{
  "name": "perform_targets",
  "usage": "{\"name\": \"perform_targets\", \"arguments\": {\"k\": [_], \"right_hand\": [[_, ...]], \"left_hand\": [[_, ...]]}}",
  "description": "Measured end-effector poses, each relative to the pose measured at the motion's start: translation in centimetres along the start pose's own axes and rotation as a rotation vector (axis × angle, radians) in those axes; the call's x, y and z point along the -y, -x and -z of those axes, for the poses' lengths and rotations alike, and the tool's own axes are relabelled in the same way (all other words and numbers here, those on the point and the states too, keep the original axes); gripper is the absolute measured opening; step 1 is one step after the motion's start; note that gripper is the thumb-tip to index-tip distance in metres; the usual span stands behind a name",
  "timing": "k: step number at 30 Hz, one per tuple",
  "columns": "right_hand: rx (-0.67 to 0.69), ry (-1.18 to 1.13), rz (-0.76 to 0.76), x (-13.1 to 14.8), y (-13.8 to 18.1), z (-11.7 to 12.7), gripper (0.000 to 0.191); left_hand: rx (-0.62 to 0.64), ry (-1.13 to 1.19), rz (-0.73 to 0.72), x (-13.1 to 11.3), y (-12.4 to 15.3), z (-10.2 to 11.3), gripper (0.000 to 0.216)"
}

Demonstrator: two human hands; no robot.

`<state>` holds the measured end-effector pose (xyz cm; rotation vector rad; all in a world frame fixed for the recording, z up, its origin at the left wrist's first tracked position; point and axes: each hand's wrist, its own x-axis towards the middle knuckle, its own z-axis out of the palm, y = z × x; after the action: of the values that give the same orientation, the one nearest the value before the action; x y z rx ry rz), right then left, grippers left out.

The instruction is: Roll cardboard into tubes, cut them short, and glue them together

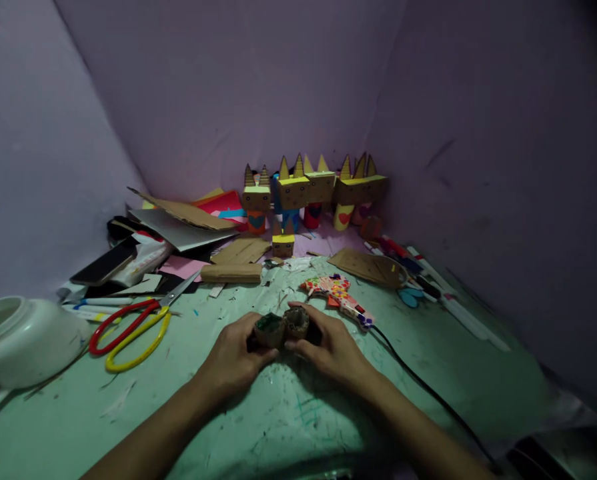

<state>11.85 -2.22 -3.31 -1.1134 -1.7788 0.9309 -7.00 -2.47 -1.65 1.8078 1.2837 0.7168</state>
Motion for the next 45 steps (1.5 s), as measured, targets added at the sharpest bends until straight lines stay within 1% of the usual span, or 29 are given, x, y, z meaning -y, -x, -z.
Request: {"name": "perform_targets", "arguments": {"k": [3,5,13,16,21,31,33,34,37,39,42,45], "right_hand": [[-0.029,0.032,0.061,0.2,-0.1,0.1,0.028],[-0.037,0.054,0.065,0.1,-0.2,0.1,0.025],[-0.047,0.096,0.043,-0.1,-0.2,0.1,0.027],[-0.045,0.096,0.050,0.0,-0.2,0.2,0.025],[-0.058,0.086,0.062,-0.1,-0.3,0.2,0.027],[-0.060,0.102,0.021,-0.2,-0.3,0.0,0.022],[-0.070,0.079,-0.005,-0.1,-0.5,0.0,0.023],[-0.073,0.059,-0.021,-0.1,-0.5,0.1,0.024],[-0.060,-0.031,-0.059,0.4,-0.8,0.3,0.025],[-0.060,-0.100,-0.079,0.7,-0.9,0.5,0.028],[-0.075,-0.182,-0.100,1.1,-1.2,0.5,0.033],[-0.069,-0.283,-0.146,1.4,-1.4,0.4,0.039]], "left_hand": [[-0.002,-0.033,-0.017,0.0,-0.1,-0.1,0.009],[0.005,-0.042,-0.021,0.0,-0.2,-0.1,0.009],[0.031,-0.047,-0.026,-0.1,-0.6,-0.1,0.010],[0.036,-0.048,-0.028,-0.2,-0.6,-0.1,0.010],[0.029,-0.042,-0.036,-0.2,-0.4,-0.1,0.009],[0.015,0.010,0.020,-0.2,-0.5,0.0,0.013],[-0.003,0.062,0.048,-0.3,-0.5,0.1,0.018],[-0.013,0.126,0.061,-0.5,-0.6,0.2,0.023],[-0.011,0.415,0.093,-0.8,-0.8,0.3,0.044],[0.026,0.548,0.118,-0.8,-0.9,0.3,0.052],[0.079,0.600,0.178,-0.6,-0.9,0.4,0.050],[0.099,0.620,0.202,-0.6,-0.8,0.5,0.054]]}}
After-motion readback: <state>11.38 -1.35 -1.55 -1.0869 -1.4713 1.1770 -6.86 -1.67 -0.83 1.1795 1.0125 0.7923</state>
